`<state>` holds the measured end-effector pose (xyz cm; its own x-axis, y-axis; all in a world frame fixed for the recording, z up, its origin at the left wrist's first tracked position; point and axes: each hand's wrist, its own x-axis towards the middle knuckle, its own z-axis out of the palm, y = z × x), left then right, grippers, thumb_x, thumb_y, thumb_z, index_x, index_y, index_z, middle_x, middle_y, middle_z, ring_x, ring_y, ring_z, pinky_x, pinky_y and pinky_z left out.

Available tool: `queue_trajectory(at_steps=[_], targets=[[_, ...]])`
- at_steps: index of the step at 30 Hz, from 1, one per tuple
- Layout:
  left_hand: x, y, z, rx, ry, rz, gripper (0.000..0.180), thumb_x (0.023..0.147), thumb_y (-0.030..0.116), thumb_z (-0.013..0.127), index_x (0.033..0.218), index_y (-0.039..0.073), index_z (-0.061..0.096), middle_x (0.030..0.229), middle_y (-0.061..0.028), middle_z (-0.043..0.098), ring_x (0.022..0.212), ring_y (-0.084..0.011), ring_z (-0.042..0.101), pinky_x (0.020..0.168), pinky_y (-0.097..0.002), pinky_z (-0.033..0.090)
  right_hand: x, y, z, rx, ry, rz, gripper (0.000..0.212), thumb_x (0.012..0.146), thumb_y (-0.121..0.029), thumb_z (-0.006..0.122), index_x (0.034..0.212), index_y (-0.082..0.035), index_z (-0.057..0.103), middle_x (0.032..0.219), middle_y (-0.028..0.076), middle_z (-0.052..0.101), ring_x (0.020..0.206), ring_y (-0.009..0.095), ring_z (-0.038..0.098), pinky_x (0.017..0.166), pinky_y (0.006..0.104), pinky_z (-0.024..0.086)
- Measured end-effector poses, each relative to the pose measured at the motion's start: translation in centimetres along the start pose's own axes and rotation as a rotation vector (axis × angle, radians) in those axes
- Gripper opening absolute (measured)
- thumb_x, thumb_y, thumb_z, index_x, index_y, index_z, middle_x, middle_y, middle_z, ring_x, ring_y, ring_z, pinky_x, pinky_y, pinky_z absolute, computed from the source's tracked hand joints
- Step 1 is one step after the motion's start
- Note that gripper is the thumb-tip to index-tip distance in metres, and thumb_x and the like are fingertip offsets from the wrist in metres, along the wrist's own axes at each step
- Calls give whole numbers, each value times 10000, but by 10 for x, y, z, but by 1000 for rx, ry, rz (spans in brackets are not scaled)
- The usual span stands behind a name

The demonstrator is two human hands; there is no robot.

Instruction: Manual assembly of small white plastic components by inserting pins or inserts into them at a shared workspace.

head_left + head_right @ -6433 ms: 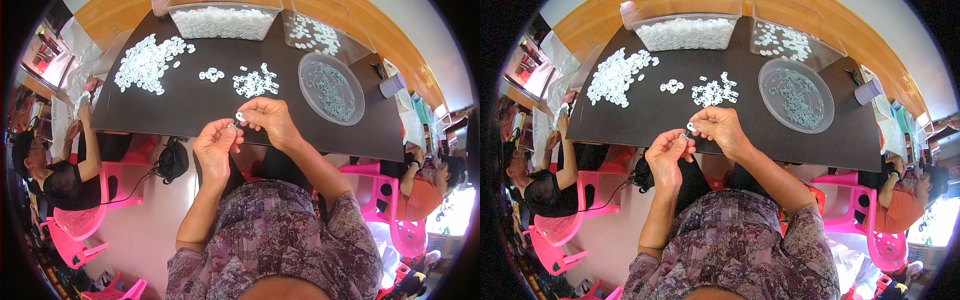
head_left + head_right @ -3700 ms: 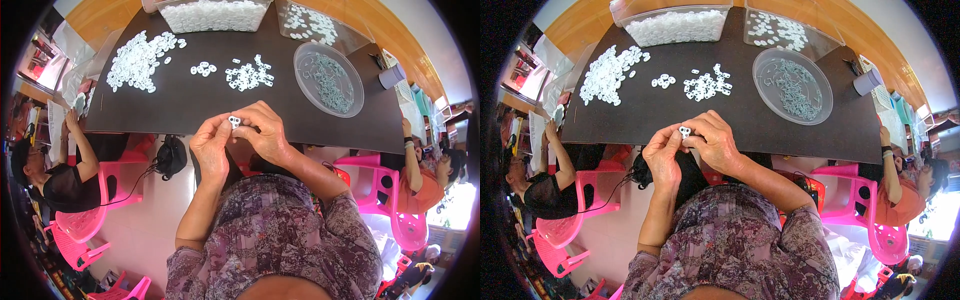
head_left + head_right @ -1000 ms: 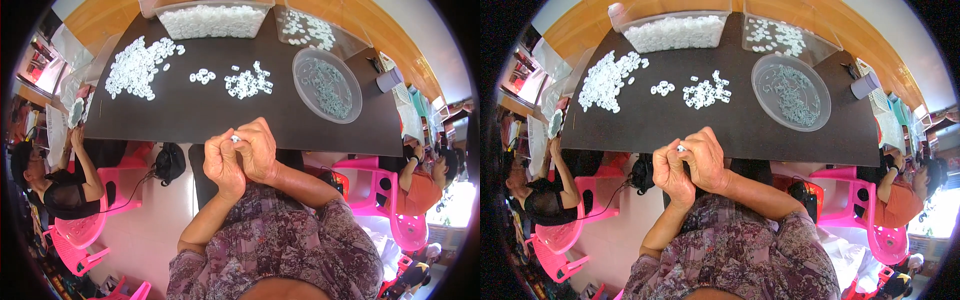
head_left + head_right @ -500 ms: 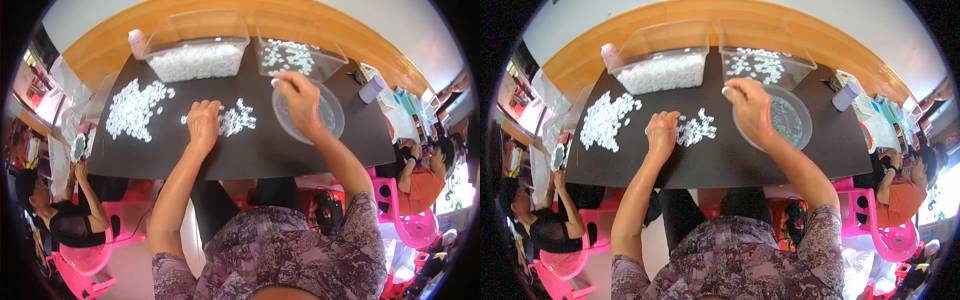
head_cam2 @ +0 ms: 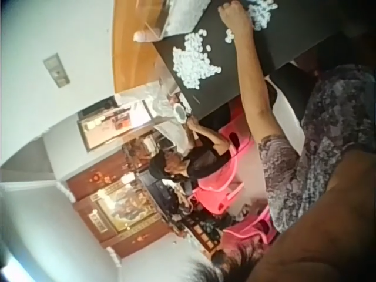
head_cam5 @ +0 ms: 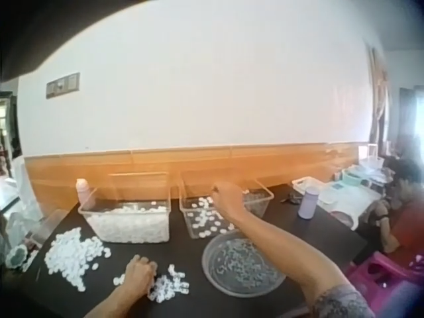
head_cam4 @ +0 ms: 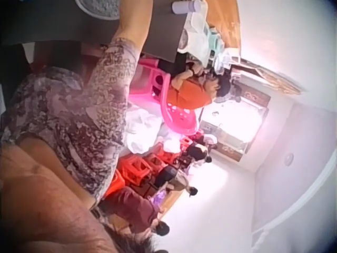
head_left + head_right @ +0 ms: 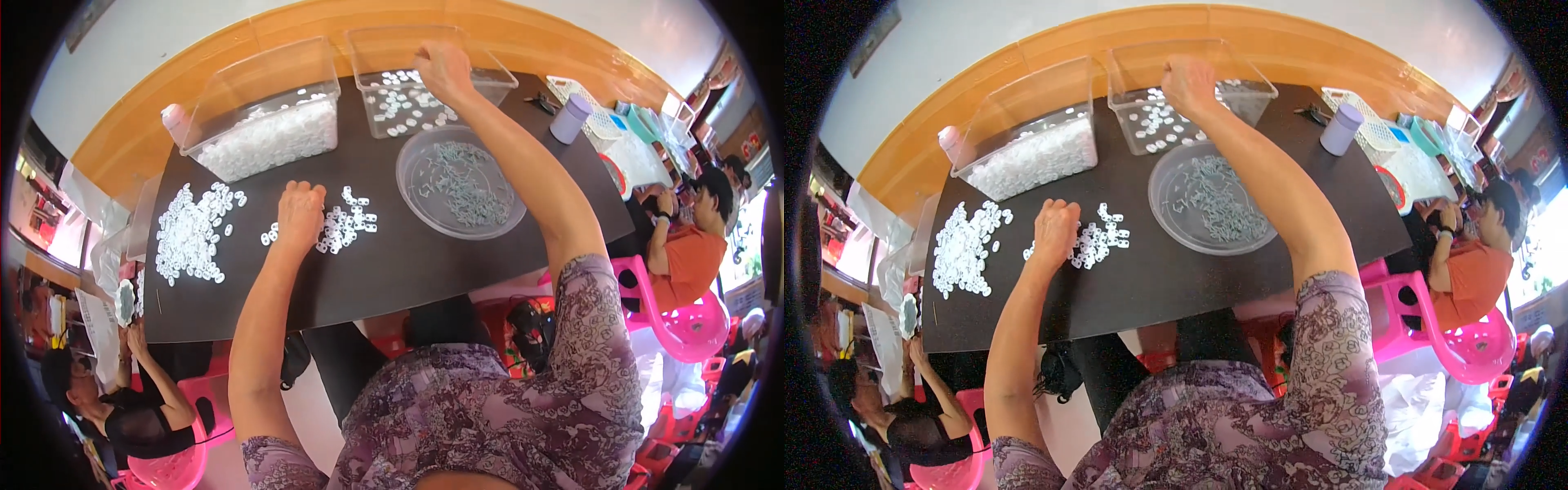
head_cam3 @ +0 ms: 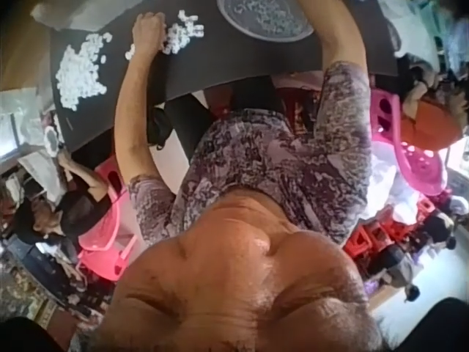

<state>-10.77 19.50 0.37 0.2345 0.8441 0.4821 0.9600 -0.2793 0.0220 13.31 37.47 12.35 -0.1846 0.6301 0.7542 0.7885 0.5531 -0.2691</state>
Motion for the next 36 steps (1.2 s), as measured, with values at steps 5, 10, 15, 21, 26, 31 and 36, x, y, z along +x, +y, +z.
queue_trajectory(at_steps=[5, 10, 15, 21, 26, 31, 36], targets=[[-4, -3, 0, -11, -31, -5, 144, 642, -46, 555, 746, 39, 606, 737, -143, 566, 774, -317, 545, 672, -410, 471, -46, -14, -21, 186, 43, -169, 115, 719, -124, 568, 758, -69, 661, 717, 167, 629, 706, 358, 605, 625, 449, 466], [-5, -6, 4, 28, 2, 31, 22, 692, 48, 613, 704, 58, 598, 670, -114, 535, 719, -286, 536, 650, -396, 445, -119, -3, -26, 259, -391, -92, 142, 710, -111, 607, 813, -26, 657, 813, 135, 648, 783, 303, 608, 706, 372, 475], [-12, 6, -22, -196, 71, -109, 44, 694, 66, 635, 734, 49, 626, 689, -115, 583, 711, -267, 569, 649, -356, 452, -149, -3, -12, 322, -559, -73, 124, 678, -99, 616, 772, -33, 663, 763, 126, 638, 773, 301, 603, 682, 388, 475], [-50, 44, -58, -800, 106, -475, 92, 756, 65, 649, 835, 18, 655, 738, -40, 626, 674, -125, 570, 643, -235, 444, -157, -6, -1, 114, -521, -285, 57, 675, -79, 598, 697, -45, 638, 707, 158, 613, 739, 357, 574, 638, 452, 463], [-84, 73, -66, -1381, 204, -767, 143, 782, 65, 665, 894, -23, 654, 743, -30, 620, 647, -98, 542, 603, -213, 427, -155, -12, 3, 80, -561, -443, 56, 645, -48, 571, 642, -1, 602, 754, 187, 600, 776, 371, 558, 652, 452, 470], [-97, 94, -69, -1580, 265, -907, 112, 804, 39, 636, 880, -45, 638, 728, -61, 613, 616, -104, 523, 582, -215, 413, -156, -5, 10, 23, -577, -515, 57, 658, -58, 556, 666, -2, 566, 749, 177, 586, 776, 366, 549, 665, 440, 465], [-110, 101, -74, -1705, 278, -933, 128, 820, 87, 641, 872, -24, 604, 708, -54, 590, 610, -111, 511, 573, -229, 409, -157, -19, -22, 151, -425, -421, 55, 694, -51, 562, 736, -24, 537, 721, 143, 558, 700, 332, 537, 627, 405, 443]])
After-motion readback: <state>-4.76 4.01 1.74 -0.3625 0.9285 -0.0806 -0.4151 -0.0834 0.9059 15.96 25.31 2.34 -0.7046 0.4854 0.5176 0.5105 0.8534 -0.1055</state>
